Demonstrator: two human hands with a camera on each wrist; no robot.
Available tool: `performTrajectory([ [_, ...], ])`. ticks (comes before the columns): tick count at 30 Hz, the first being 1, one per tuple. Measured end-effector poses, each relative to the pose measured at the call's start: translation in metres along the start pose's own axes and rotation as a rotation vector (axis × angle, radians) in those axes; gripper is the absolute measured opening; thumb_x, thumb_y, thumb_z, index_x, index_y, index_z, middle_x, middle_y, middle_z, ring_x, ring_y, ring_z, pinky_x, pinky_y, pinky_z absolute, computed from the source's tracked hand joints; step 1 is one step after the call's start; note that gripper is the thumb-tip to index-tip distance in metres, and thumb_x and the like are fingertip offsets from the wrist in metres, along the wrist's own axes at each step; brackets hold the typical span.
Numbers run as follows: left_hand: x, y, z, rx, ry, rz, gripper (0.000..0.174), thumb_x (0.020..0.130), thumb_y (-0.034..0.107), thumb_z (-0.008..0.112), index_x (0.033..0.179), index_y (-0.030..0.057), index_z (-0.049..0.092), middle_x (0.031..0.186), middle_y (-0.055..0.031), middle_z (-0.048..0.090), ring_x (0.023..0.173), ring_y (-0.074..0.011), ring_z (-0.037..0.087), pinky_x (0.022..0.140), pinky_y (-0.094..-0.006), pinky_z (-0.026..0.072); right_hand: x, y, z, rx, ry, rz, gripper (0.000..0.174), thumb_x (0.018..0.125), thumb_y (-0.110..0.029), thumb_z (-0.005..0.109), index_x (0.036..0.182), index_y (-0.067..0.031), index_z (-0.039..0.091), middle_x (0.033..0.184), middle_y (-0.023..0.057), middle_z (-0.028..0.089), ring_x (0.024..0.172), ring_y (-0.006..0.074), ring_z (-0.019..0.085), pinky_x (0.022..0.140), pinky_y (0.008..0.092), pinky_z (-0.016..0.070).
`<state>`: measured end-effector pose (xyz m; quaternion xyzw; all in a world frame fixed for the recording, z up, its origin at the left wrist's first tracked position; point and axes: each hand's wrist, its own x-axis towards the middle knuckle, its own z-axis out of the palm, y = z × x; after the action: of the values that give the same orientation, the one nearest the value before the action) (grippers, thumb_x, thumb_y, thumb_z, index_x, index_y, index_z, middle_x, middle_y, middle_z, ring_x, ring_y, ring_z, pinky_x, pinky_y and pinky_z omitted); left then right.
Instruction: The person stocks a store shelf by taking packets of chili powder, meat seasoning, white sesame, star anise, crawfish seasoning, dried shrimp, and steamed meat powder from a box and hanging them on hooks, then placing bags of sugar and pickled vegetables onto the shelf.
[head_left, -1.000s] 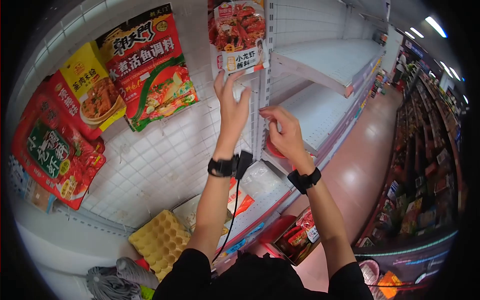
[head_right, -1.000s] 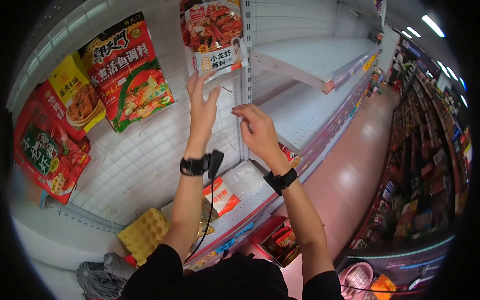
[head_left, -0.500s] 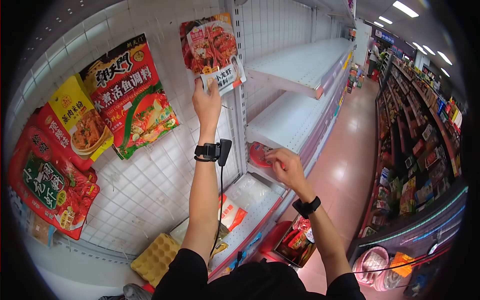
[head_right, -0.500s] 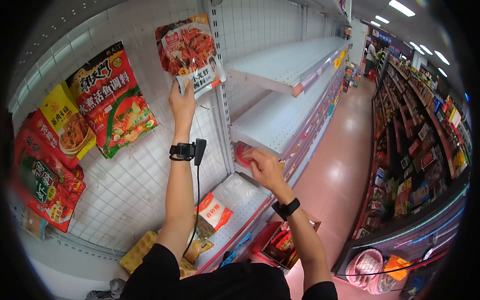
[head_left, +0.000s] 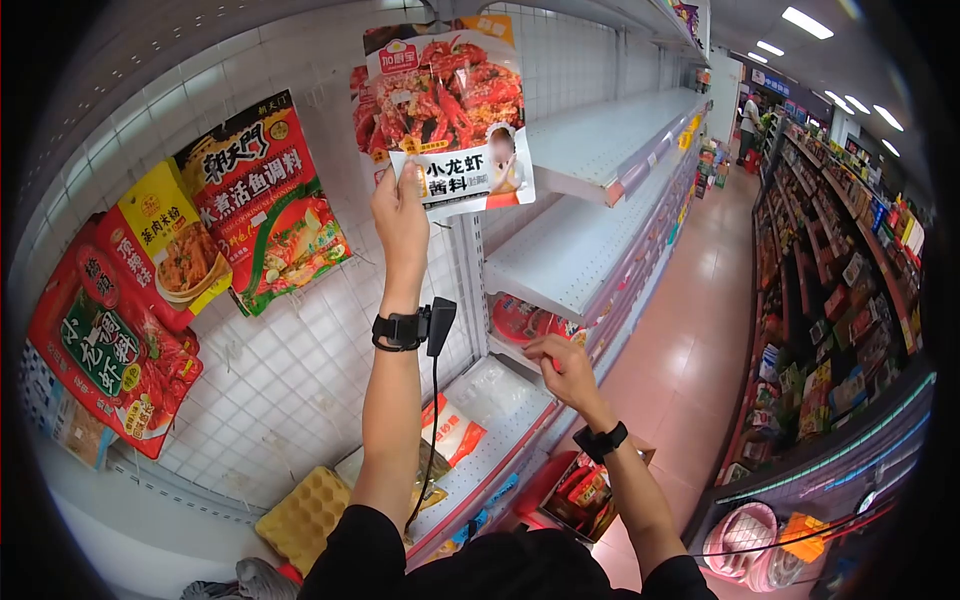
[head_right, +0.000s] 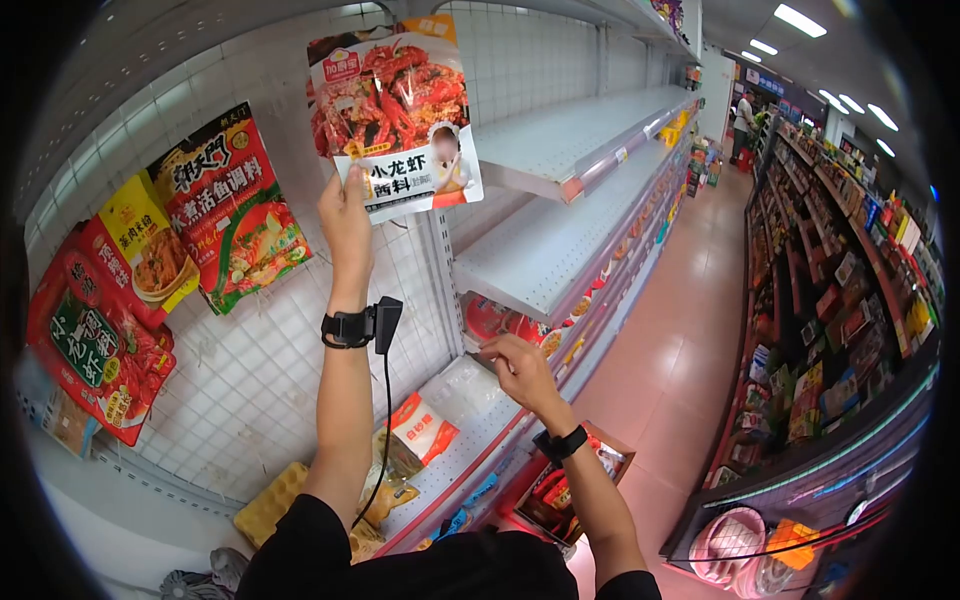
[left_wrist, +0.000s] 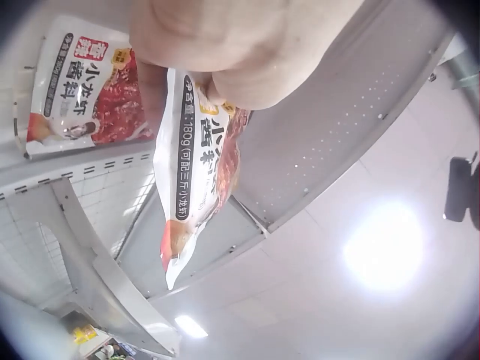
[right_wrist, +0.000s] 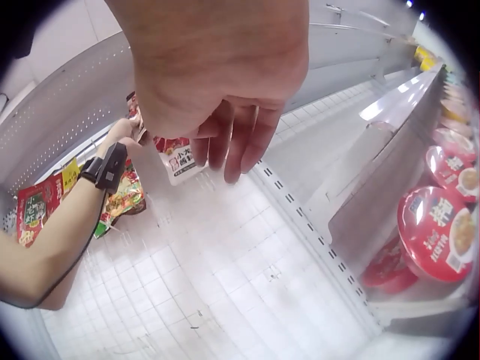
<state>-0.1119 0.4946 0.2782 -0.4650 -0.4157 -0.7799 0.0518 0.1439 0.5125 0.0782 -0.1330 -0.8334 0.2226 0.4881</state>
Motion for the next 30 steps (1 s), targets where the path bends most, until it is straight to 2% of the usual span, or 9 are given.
performTrajectory([
  [7, -0.087, 0.027, 0.019, -0.18, -0.082, -0.166, 0.03, 0.108, 0.022, 0.052, 0.095, -0.0026, 0.062, 0.08, 0.0033, 0.054, 0.074, -0.0049, 0.041, 0.064, -0.0252, 0.0344, -0.011, -0.024, -0.03, 0.171, 0.083, 0.259, 0.019, 0.093, -0.001, 0.057, 0.109, 0.0011, 0.068, 0.1, 0.0127, 0.072, 0.088, 0.0203, 0.073, 0.079, 0.0327, 0.0566],
  [10, -0.173, 0.029, 0.031, -0.307, -0.075, -0.373, 0.028, 0.109, 0.022, 0.051, 0.098, -0.0017, 0.062, 0.083, 0.0033, 0.055, 0.075, -0.0051, 0.043, 0.066, -0.0242, 0.0356, -0.045, -0.021, -0.03, 0.85, 0.176, 0.334, 0.045, 0.098, -0.018, 0.067, 0.138, -0.0033, 0.054, 0.126, 0.0161, 0.067, 0.113, 0.0235, 0.066, 0.096, 0.0386, 0.0524],
  [11, -0.203, 0.017, 0.024, -0.311, -0.118, -0.411, 0.028, 0.109, 0.022, 0.051, 0.098, -0.0017, 0.062, 0.083, 0.0033, 0.055, 0.075, -0.0051, 0.043, 0.066, -0.0242, 0.0356, -0.072, 0.005, -0.032, 0.924, 0.035, 0.378, 0.058, 0.098, -0.025, 0.07, 0.145, -0.0022, 0.045, 0.136, 0.0184, 0.06, 0.122, 0.0274, 0.061, 0.104, 0.0433, 0.0488],
  [15, -0.325, -0.028, 0.005, -0.365, -0.233, -0.682, 0.023, 0.109, 0.022, 0.051, 0.109, 0.0006, 0.061, 0.098, -0.003, 0.063, 0.089, -0.0098, 0.058, 0.081, -0.0276, 0.0461, -0.154, 0.008, -0.032, 1.361, 0.237, 0.736, 0.041, 0.095, -0.029, 0.072, 0.125, -0.0053, 0.058, 0.107, 0.0041, 0.063, 0.115, 0.0214, 0.062, 0.117, 0.0595, 0.0391],
  [16, -0.348, -0.03, 0.001, -0.339, -0.198, -0.791, 0.024, 0.109, 0.022, 0.051, 0.116, 0.0012, 0.06, 0.106, -0.0061, 0.066, 0.099, -0.013, 0.064, 0.091, -0.0302, 0.0495, -0.175, 0.011, -0.036, 1.305, 0.212, 0.826, 0.038, 0.098, -0.029, 0.069, 0.123, -0.0029, 0.06, 0.116, 0.0071, 0.065, 0.121, 0.0231, 0.061, 0.116, 0.0576, 0.04],
  [17, -0.361, -0.025, -0.004, -0.295, -0.182, -0.838, 0.024, 0.108, 0.022, 0.052, 0.102, 0.0004, 0.061, 0.096, -0.0046, 0.066, 0.088, -0.0093, 0.061, 0.08, -0.0281, 0.0492, -0.193, 0.013, -0.028, 1.325, 0.259, 0.914, 0.033, 0.101, -0.027, 0.064, 0.122, -0.0019, 0.06, 0.122, 0.0073, 0.063, 0.121, 0.0221, 0.061, 0.113, 0.0525, 0.0449],
  [21, -0.421, -0.038, -0.044, -0.229, -0.399, -1.015, 0.022, 0.105, 0.013, 0.057, 0.12, -0.0022, 0.062, 0.109, -0.0059, 0.068, 0.098, -0.0117, 0.063, 0.087, -0.0302, 0.0501, -0.275, 0.024, -0.008, 1.428, 0.466, 1.078, 0.029, 0.108, -0.024, 0.053, 0.126, -0.0032, 0.057, 0.127, 0.008, 0.062, 0.119, 0.0203, 0.063, 0.106, 0.0415, 0.0517],
  [23, -0.445, -0.052, -0.066, -0.094, -0.749, -1.089, 0.03, 0.102, 0.012, 0.062, 0.129, -0.0017, 0.059, 0.121, -0.0073, 0.066, 0.106, -0.0124, 0.062, 0.091, -0.031, 0.0499, -0.315, 0.033, -0.004, 1.52, 0.591, 1.174, 0.03, 0.11, -0.025, 0.047, 0.132, -0.0066, 0.054, 0.129, 0.0088, 0.063, 0.123, 0.021, 0.061, 0.104, 0.0404, 0.0524],
  [30, -0.575, -0.093, -0.021, -0.055, -0.494, -1.688, 0.029, 0.1, 0.015, 0.067, 0.127, 0.0058, 0.061, 0.116, -0.0033, 0.067, 0.104, -0.0137, 0.065, 0.091, -0.0363, 0.053, -0.426, 0.095, -0.012, 0.993, 0.749, 1.729, 0.031, 0.104, -0.016, 0.049, 0.131, -0.0019, 0.056, 0.12, 0.0073, 0.064, 0.112, 0.0152, 0.06, 0.098, 0.0342, 0.0497],
])
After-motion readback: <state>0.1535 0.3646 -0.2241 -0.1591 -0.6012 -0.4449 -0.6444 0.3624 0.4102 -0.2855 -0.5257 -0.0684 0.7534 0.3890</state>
